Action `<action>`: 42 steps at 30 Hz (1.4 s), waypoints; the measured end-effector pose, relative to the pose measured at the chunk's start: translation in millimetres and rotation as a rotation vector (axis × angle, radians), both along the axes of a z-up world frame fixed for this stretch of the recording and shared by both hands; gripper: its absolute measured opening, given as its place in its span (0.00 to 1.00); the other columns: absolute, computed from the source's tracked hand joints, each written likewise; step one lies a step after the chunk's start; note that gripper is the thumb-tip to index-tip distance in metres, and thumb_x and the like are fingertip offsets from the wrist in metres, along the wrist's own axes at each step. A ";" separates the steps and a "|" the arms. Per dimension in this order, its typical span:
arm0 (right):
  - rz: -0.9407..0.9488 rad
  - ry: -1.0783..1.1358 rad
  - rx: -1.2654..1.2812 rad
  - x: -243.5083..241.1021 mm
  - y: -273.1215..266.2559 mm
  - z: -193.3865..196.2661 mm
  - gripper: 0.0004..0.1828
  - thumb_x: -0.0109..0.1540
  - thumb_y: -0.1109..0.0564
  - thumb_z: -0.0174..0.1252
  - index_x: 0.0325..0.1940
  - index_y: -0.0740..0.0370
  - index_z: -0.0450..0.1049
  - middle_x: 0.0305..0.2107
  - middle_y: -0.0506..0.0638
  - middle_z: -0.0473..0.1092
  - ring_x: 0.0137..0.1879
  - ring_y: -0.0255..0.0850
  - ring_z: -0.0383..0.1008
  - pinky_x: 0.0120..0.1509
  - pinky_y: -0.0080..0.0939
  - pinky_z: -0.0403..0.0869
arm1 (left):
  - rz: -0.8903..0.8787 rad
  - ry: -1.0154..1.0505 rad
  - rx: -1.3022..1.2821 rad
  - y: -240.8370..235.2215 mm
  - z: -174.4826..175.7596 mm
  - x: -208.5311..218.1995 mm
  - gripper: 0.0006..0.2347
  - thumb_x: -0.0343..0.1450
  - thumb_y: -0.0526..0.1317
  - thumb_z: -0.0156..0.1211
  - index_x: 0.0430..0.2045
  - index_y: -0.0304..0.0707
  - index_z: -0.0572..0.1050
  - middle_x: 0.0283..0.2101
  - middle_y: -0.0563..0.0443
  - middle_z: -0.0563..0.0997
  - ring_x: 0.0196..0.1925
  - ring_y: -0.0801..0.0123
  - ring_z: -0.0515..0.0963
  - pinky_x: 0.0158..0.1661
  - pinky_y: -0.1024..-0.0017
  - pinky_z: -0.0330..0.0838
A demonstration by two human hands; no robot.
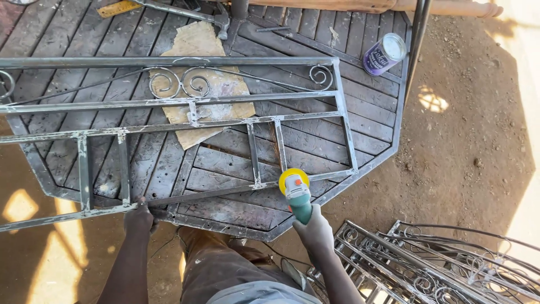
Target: Using an angle grinder to smooth out welds and joints on a metal gate frame
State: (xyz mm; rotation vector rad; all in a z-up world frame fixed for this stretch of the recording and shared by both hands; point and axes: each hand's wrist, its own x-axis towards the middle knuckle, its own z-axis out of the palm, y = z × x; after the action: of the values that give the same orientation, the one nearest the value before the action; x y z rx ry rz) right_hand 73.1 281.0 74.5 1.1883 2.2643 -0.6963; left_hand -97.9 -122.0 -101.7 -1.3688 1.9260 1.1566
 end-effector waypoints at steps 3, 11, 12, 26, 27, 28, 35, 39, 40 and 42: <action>-0.155 0.006 -0.034 2.4 20.5 4.3 0.22 0.60 0.47 0.61 0.52 0.54 0.62 0.39 0.51 0.77 0.40 0.45 0.80 0.46 0.48 0.79 | -0.170 0.058 0.060 31.2 29.9 23.8 0.22 0.81 0.56 0.48 0.51 0.31 0.66 0.25 0.47 0.71 0.22 0.67 0.66 0.22 0.66 0.58; -0.472 0.170 0.076 25.5 110.7 -20.7 0.31 0.55 0.42 0.65 0.55 0.59 0.63 0.43 0.64 0.74 0.50 0.60 0.75 0.54 0.59 0.70 | -0.453 0.417 -0.224 88.7 61.6 93.6 0.19 0.74 0.44 0.60 0.56 0.37 0.65 0.50 0.33 0.73 0.52 0.43 0.75 0.47 0.51 0.73; -0.457 0.080 0.089 18.2 111.0 -10.7 0.29 0.55 0.42 0.59 0.51 0.61 0.62 0.37 0.59 0.73 0.42 0.55 0.75 0.46 0.57 0.70 | -0.566 0.459 -0.373 94.2 85.4 90.5 0.27 0.72 0.39 0.63 0.66 0.33 0.63 0.56 0.28 0.68 0.52 0.45 0.70 0.47 0.53 0.72; 0.263 0.023 -0.132 -10.3 -58.7 9.7 0.24 0.56 0.43 0.61 0.51 0.50 0.62 0.42 0.52 0.78 0.46 0.58 0.78 0.47 0.59 0.74 | -1.055 0.345 -0.501 76.9 62.4 78.8 0.24 0.72 0.37 0.50 0.66 0.38 0.64 0.79 0.39 0.49 0.80 0.37 0.42 0.70 0.44 0.55; 0.328 0.029 -0.118 -13.4 -59.4 9.6 0.24 0.56 0.40 0.60 0.49 0.50 0.62 0.41 0.53 0.77 0.44 0.60 0.77 0.44 0.59 0.73 | -1.046 0.340 -0.481 78.2 65.9 75.9 0.25 0.73 0.40 0.51 0.68 0.38 0.62 0.78 0.38 0.49 0.80 0.38 0.41 0.69 0.44 0.56; 0.325 0.034 -0.115 -18.3 -60.8 30.5 0.24 0.56 0.40 0.60 0.49 0.50 0.62 0.41 0.53 0.77 0.44 0.60 0.77 0.44 0.59 0.73 | -1.047 0.347 -0.481 78.1 61.7 72.4 0.25 0.73 0.40 0.51 0.68 0.38 0.62 0.78 0.38 0.49 0.80 0.38 0.41 0.69 0.44 0.56; -0.106 -0.001 -0.147 3.9 -19.8 21.8 0.26 0.59 0.39 0.58 0.52 0.55 0.61 0.44 0.57 0.76 0.46 0.54 0.78 0.49 0.55 0.72 | -0.913 0.291 -0.438 93.7 80.8 78.8 0.29 0.72 0.48 0.54 0.70 0.42 0.58 0.78 0.43 0.49 0.78 0.38 0.45 0.67 0.42 0.58; -0.238 0.025 -0.230 2.8 -23.3 36.6 0.24 0.61 0.38 0.56 0.51 0.56 0.62 0.35 0.55 0.77 0.36 0.47 0.79 0.44 0.49 0.73 | -0.813 0.080 -0.039 183.0 121.6 124.2 0.16 0.73 0.49 0.59 0.50 0.40 0.72 0.48 0.45 0.81 0.49 0.56 0.81 0.43 0.59 0.78; -0.235 0.027 -0.228 -4.1 -19.8 31.2 0.24 0.61 0.38 0.56 0.51 0.56 0.62 0.35 0.55 0.77 0.36 0.47 0.79 0.44 0.49 0.73 | -0.811 0.083 -0.039 208.0 148.4 125.9 0.16 0.73 0.49 0.59 0.50 0.40 0.72 0.48 0.45 0.81 0.49 0.56 0.81 0.43 0.59 0.78; -0.198 0.009 -0.183 0.1 -14.8 24.7 0.29 0.60 0.33 0.55 0.50 0.56 0.61 0.44 0.58 0.76 0.48 0.55 0.78 0.51 0.53 0.71 | -0.687 -0.263 0.675 256.6 205.5 145.0 0.31 0.72 0.67 0.36 0.68 0.59 0.64 0.59 0.54 0.80 0.52 0.67 0.83 0.58 0.58 0.68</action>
State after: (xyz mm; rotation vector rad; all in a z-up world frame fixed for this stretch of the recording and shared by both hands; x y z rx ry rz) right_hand 73.2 266.2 99.2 1.3311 2.0566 -0.9627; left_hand 47.1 134.6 103.8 -0.4154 1.4246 1.0512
